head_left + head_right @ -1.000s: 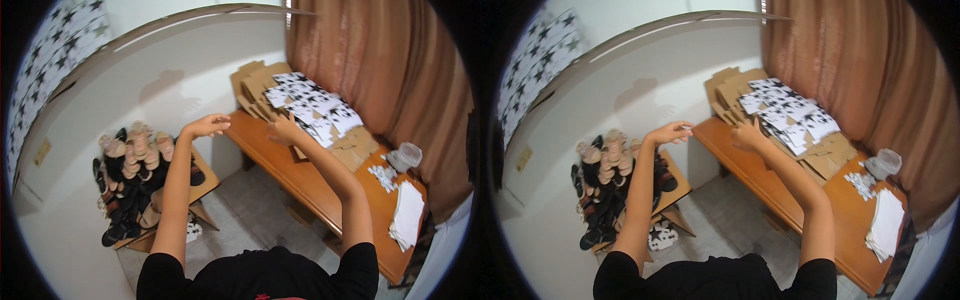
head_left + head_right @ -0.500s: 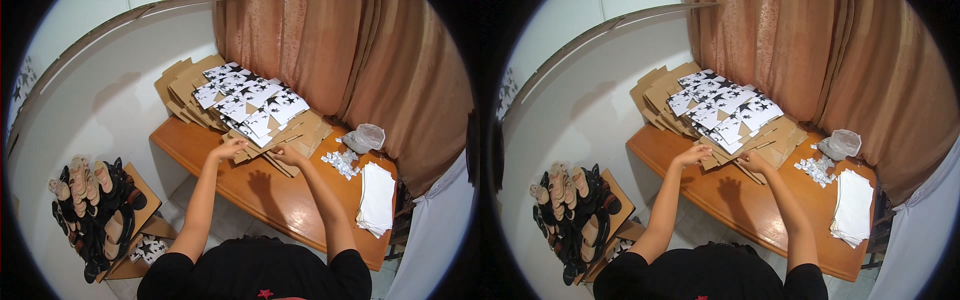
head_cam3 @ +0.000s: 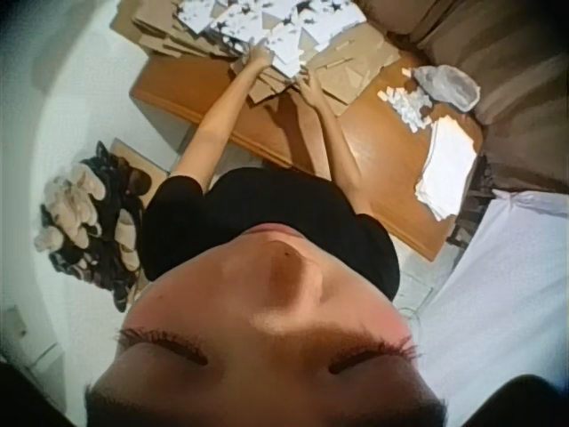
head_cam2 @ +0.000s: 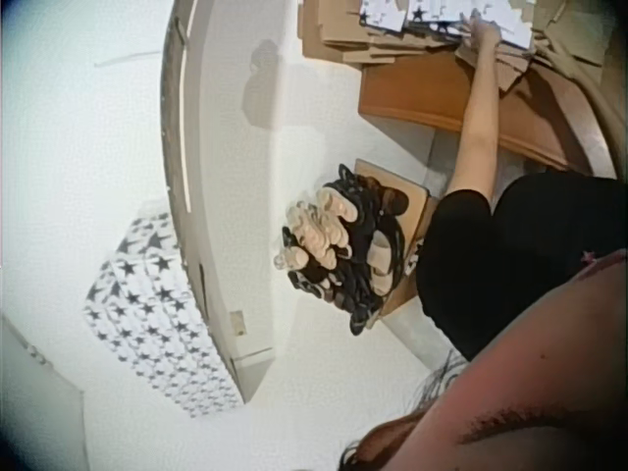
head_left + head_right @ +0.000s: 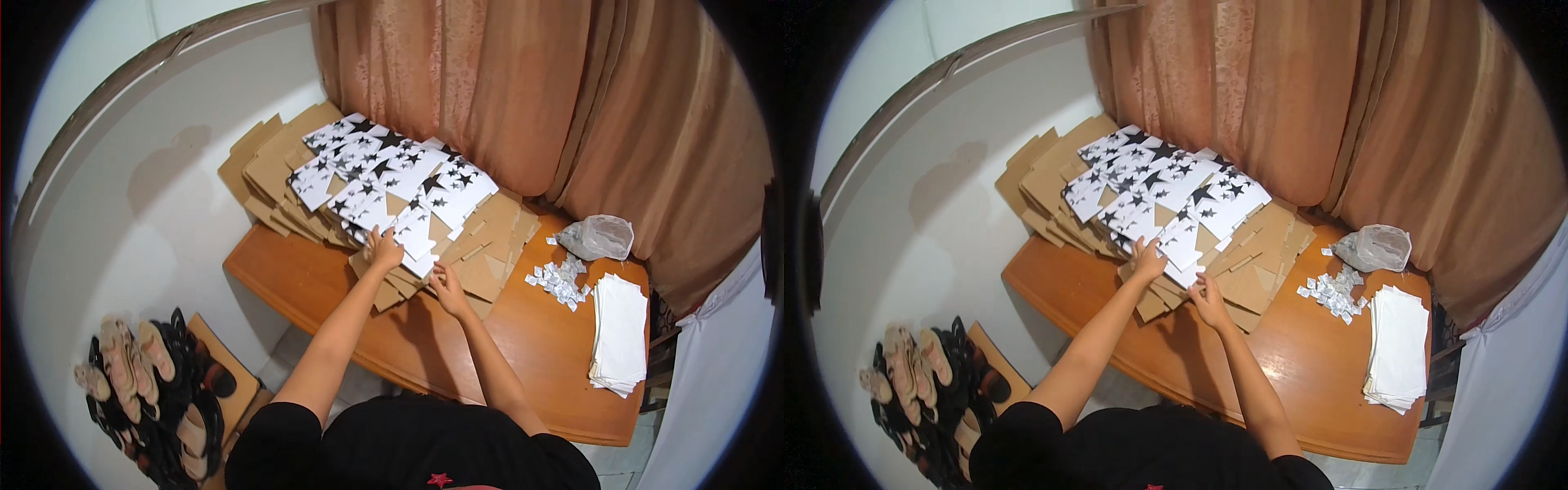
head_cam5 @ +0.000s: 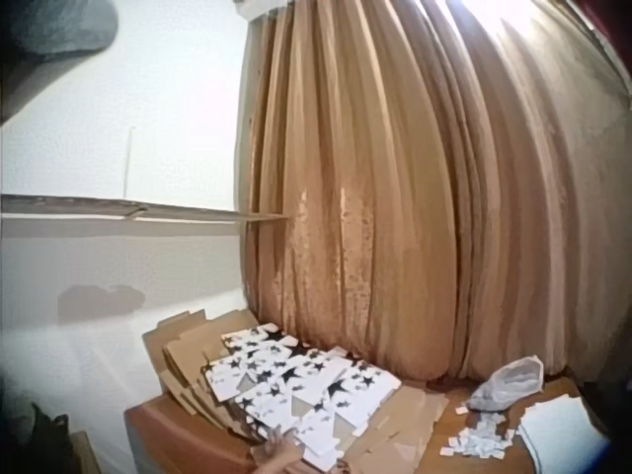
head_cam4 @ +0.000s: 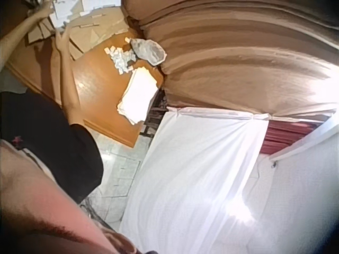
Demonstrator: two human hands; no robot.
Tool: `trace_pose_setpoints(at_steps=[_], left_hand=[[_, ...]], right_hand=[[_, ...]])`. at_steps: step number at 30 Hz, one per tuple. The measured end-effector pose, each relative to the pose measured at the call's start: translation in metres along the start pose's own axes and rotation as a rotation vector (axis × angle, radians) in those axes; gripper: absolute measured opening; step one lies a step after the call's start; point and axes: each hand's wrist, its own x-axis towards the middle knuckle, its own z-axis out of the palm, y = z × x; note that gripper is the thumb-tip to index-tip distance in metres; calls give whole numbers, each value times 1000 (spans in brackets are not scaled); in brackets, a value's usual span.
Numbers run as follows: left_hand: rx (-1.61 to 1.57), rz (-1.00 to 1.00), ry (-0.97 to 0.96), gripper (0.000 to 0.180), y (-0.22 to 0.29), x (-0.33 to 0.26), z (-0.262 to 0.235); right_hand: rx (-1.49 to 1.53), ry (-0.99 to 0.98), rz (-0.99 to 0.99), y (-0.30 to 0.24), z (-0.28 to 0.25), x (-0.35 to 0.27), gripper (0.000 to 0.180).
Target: Folding flat cardboard into shoe boxes and lining them with tissue paper.
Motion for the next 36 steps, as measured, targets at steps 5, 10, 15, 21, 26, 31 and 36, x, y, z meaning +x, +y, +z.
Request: trace_pose_setpoints(at_steps=[5,10,15,21,26,31,36], left_hand=[[374,138,48,73,-39,44,-26],[478,313,137,52,-57,70,-37],[-228,449,430,36,-42,92,-78],[-610,445,847,36,-3,106,-123],[-915,416,1054,41,33,77,-145],[-1194,373,1086,44,85,19,-148],[-1466,308,921,42,120,-41,-133]], right_hand=[[65,26,146,-13,19,21,52],[60,94,165,-25,28,46,51],[21,172,115,-13,28,64,49],[-19,228,102,-29,17,67,49],[134,495,126,-47,0,68,54],[-148,962,310,-51,-29,41,85],[-176,1045,248,-66,-52,-27,71]])
